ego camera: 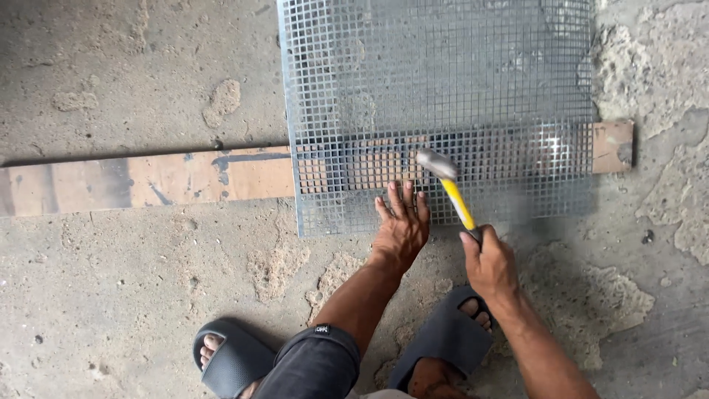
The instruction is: The person uses a hammer to strike and flatten a piece of metal mesh grid placed on a wooden plank on a concrete floor.
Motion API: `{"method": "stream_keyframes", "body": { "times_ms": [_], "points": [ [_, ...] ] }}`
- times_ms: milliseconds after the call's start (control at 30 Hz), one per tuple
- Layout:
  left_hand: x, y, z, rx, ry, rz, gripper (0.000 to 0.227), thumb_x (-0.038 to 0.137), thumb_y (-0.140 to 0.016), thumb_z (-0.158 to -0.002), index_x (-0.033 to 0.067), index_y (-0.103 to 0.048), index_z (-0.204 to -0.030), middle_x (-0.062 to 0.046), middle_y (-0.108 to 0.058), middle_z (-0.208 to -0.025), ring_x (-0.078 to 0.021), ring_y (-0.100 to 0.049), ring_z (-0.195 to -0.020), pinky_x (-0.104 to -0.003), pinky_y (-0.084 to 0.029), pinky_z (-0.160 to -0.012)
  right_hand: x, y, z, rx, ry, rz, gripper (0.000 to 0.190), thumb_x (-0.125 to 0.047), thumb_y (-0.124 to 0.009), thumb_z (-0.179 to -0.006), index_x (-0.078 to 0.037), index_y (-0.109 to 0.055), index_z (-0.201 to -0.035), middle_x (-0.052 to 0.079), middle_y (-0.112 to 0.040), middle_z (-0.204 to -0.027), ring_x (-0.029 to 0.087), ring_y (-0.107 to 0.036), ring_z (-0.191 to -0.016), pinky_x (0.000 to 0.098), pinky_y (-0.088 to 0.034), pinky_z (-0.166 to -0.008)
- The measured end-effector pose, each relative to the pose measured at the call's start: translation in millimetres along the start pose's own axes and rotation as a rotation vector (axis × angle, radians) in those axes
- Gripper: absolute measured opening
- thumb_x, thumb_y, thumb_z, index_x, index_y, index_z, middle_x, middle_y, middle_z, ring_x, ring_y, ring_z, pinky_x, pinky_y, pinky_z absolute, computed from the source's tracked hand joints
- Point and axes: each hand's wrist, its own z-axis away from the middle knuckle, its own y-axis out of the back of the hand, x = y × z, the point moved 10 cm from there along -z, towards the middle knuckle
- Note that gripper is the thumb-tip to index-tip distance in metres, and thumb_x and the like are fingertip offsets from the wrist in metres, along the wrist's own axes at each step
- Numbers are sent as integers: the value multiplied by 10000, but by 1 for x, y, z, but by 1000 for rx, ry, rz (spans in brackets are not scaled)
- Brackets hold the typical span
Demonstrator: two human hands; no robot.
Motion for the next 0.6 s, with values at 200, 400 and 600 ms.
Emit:
{"method": "stream_keyframes", "body": {
  "times_ms": [200,400,600],
  "points": [
    [-5,9,-1,53,19,26,664,124,-485,-862,-96,-246,-1441,-424,-213,-1450,-598,-263,-1320,-665,-392,-949,-39,18,-18,-74,-56,-94,376,-459,-483,-988,-102,-542,-887,197,-584,-570,394,-622,-527,440,-418,-410],
    [2,4,6,121,44,74,633,100,-483,-893,-102,-246,-1445,-434,-235,-1447,-622,-257,-1315,-702,-355,-952,-68,16,-37,-190,-18,135,481,-515,-477,-968,-73,-508,-781,266,-574,-576,476,-621,-611,547,-409,-478],
    [-5,2,6,136,14,65,657,131,-476,-889,-84,-221,-1454,-416,-209,-1469,-589,-269,-1338,-656,-388,-970,-44,-2,-41,-174,-20,223,466,-497,-470,-980,-68,-511,-803,245,-587,-586,434,-639,-597,499,-445,-474]
  ]
}}
